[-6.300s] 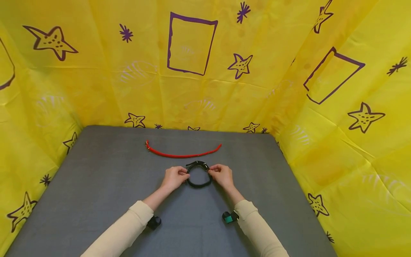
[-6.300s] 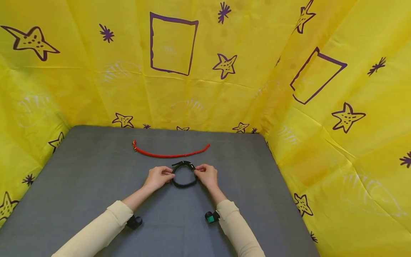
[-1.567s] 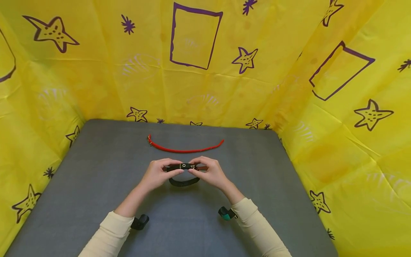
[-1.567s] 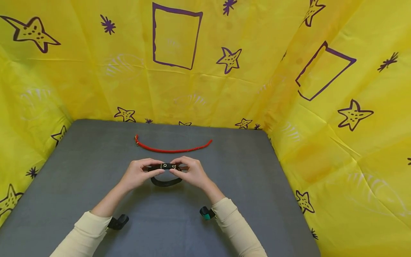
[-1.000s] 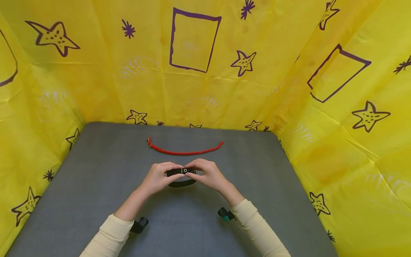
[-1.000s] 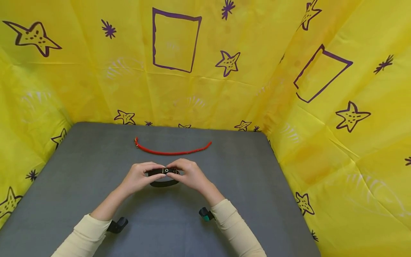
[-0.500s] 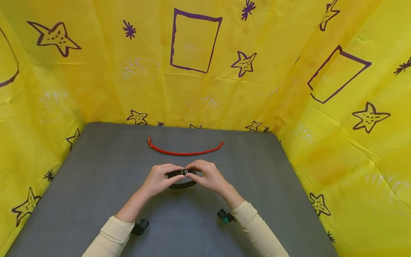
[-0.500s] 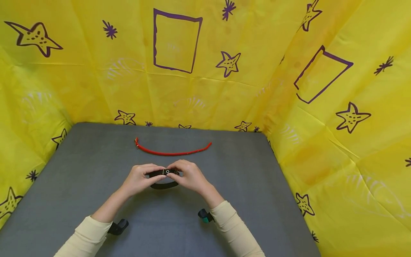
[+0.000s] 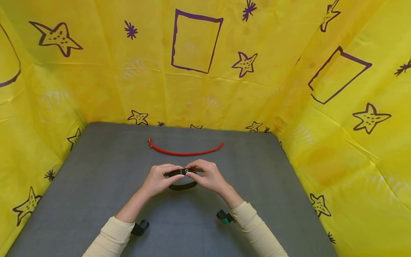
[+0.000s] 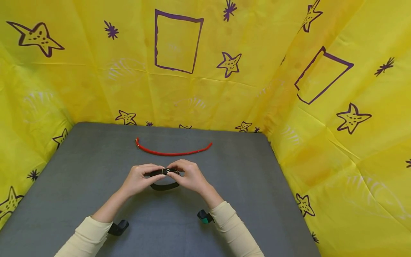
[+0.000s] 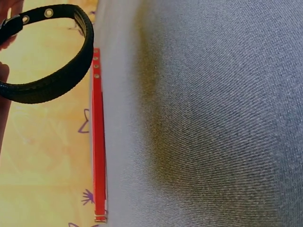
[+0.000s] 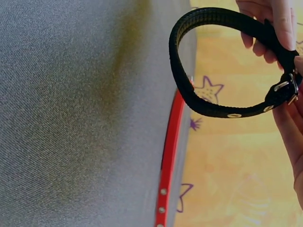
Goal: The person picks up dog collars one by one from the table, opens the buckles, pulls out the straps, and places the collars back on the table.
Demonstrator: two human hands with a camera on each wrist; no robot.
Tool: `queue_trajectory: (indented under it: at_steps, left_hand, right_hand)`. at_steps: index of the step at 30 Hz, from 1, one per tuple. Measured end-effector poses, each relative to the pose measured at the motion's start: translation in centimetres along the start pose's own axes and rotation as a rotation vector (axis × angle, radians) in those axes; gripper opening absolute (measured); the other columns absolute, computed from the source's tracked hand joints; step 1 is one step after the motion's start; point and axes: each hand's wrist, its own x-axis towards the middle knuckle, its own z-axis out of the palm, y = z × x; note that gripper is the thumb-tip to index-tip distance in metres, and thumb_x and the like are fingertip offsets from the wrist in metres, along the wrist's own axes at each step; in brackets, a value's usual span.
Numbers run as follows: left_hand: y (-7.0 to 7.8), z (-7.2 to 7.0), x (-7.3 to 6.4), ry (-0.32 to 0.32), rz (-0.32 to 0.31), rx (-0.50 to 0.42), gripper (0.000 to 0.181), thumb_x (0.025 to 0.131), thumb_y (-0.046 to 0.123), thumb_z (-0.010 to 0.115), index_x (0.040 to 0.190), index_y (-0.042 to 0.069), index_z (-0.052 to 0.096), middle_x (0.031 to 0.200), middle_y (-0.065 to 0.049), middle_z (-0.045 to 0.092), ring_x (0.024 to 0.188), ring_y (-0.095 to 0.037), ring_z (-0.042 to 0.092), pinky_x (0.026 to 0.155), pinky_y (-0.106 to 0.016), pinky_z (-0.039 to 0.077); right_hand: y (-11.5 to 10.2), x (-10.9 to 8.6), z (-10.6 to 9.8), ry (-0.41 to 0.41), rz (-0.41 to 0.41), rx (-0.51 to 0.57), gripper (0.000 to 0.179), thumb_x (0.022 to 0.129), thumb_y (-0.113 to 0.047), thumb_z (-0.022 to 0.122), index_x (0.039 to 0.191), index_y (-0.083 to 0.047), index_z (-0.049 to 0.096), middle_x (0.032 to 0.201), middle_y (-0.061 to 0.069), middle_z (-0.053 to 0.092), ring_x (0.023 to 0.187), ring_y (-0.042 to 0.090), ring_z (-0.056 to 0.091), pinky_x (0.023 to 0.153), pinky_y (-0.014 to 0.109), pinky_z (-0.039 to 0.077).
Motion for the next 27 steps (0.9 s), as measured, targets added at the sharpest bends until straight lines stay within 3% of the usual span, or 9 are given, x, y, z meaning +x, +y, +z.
queue_trajectory:
  at_steps: [7, 13, 17, 22, 27]
  left_hand:
    - [0.1, 0.0, -0.1, -0.002, -0.041, -0.012, 0.024, 0.078, 0.009, 0.082, 0.101, 0.009, 0.077, 0.094, 0.003, 0.073, 0.079, -0.017, 0.068, 0.065, -0.039, 0.057]
    - [-0.1, 0.1, -0.3, 0.028, -0.076, -0.062, 0.024, 0.079, 0.008, 0.082, 0.102, 0.007, 0.076, 0.097, -0.004, 0.073, 0.085, -0.021, 0.07, 0.069, -0.04, 0.058]
    - [-0.1, 0.1, -0.4, 0.03, -0.094, -0.052, 0.025, 0.079, 0.01, 0.081, 0.103, 0.007, 0.076, 0.099, -0.003, 0.073, 0.087, -0.02, 0.07, 0.072, -0.037, 0.058]
    - [0.1, 0.0, -0.3, 0.008, -0.052, 0.003, 0.026, 0.078, 0.008, 0.082, 0.104, 0.006, 0.076, 0.098, -0.001, 0.073, 0.088, -0.015, 0.07, 0.074, -0.026, 0.057]
    - [-0.1, -0.1, -0.3, 0.004, 0.028, 0.051, 0.028, 0.076, 0.005, 0.083, 0.103, 0.004, 0.076, 0.096, -0.003, 0.073, 0.085, -0.015, 0.07, 0.069, -0.023, 0.056]
  right_hand:
    - [-0.8, -0.1, 0.0, 0.047, 0.017, 0.053, 0.018, 0.084, -0.003, 0.076, 0.101, -0.004, 0.071, 0.097, 0.009, 0.069, 0.089, 0.021, 0.069, 0.076, 0.031, 0.057]
    - [-3.1, 0.5, -0.8, 0.075, 0.023, 0.118, 0.017, 0.083, 0.008, 0.072, 0.098, 0.006, 0.068, 0.095, 0.018, 0.068, 0.086, 0.03, 0.068, 0.074, 0.037, 0.058]
    - [-3.1, 0.5, -0.9, 0.078, 0.05, 0.142, 0.016, 0.083, 0.008, 0.071, 0.099, 0.006, 0.068, 0.096, 0.019, 0.068, 0.087, 0.032, 0.068, 0.075, 0.038, 0.058]
    - [-1.2, 0.0, -0.2, 0.055, 0.084, 0.133, 0.018, 0.084, 0.002, 0.074, 0.101, 0.0, 0.069, 0.098, 0.013, 0.068, 0.089, 0.03, 0.068, 0.076, 0.039, 0.058]
    - [-0.2, -0.2, -0.1, -0.009, 0.111, 0.077, 0.024, 0.086, -0.011, 0.076, 0.108, -0.008, 0.07, 0.105, 0.007, 0.068, 0.097, 0.018, 0.067, 0.081, 0.031, 0.056]
